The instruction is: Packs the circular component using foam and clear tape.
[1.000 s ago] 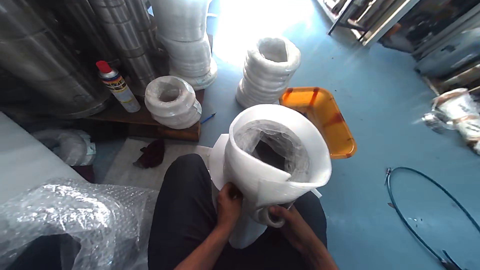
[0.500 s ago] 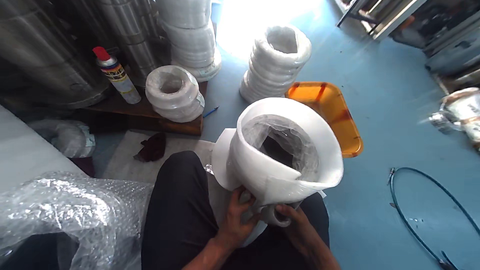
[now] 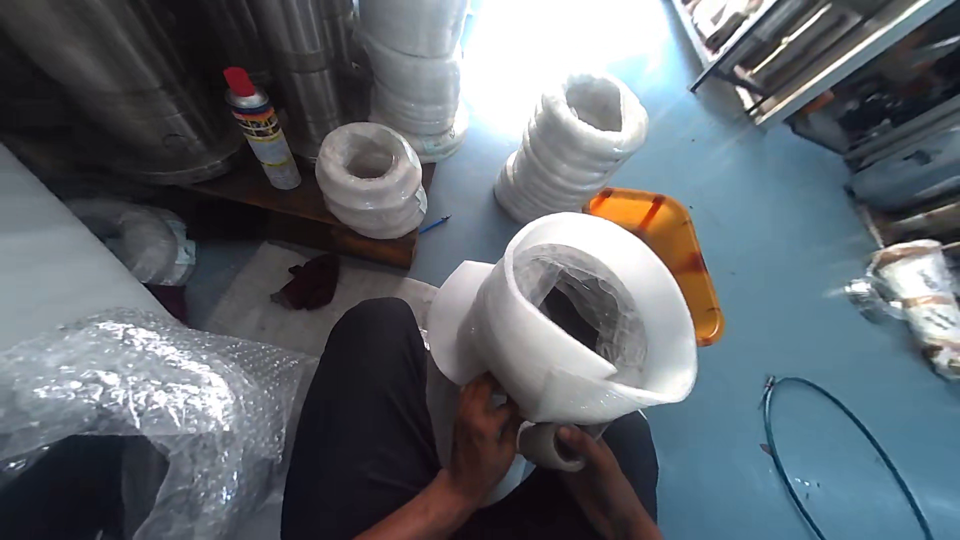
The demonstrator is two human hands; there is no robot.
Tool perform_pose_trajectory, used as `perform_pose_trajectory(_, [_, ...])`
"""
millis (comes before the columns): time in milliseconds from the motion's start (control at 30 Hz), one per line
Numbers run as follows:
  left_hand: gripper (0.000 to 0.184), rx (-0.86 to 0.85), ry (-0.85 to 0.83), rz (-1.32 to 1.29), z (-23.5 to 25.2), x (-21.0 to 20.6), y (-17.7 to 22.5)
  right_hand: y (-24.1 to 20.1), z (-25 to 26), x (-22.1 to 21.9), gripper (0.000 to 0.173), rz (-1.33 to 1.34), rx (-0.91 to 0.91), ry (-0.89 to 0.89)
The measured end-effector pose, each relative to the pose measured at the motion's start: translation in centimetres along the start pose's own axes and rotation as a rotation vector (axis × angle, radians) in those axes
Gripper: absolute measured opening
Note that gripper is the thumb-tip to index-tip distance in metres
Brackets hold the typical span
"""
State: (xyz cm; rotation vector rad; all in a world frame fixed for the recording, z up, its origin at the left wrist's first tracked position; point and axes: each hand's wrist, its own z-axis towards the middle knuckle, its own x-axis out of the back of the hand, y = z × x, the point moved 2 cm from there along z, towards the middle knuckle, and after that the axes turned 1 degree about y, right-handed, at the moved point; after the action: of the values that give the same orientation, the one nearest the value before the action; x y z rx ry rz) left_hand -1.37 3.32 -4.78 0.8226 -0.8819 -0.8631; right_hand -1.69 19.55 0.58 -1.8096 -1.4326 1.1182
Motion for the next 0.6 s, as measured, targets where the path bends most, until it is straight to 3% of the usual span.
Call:
perform_pose_trajectory(233, [0.011,-0.003,0.007,0.097,0.8,-0.1,-0.1,-0.2,0.3,-0.5,0.059,-0.103,-0.035,0.015])
perform_pose_trajectory(467, [0.010,0.021,0.002,0.135,1.2,0.4,-0.6,0.1,-0.2,-1.0,0.072,-0.167,-0.058,-0.012])
perform_pose_trajectory(533, [0.010,0.080,0.027,0.121,1.3,0.6,-0.7,0.1,-0.4,-1.3,0.074,-0.154,-0.057,0.003])
perform_pose_trajectory(600, [0.023,0.180,0.025,0.123,1.7,1.0,-0.7,0.2,-0.5,-1.7,0.068,-0.148,-0.052,0.035])
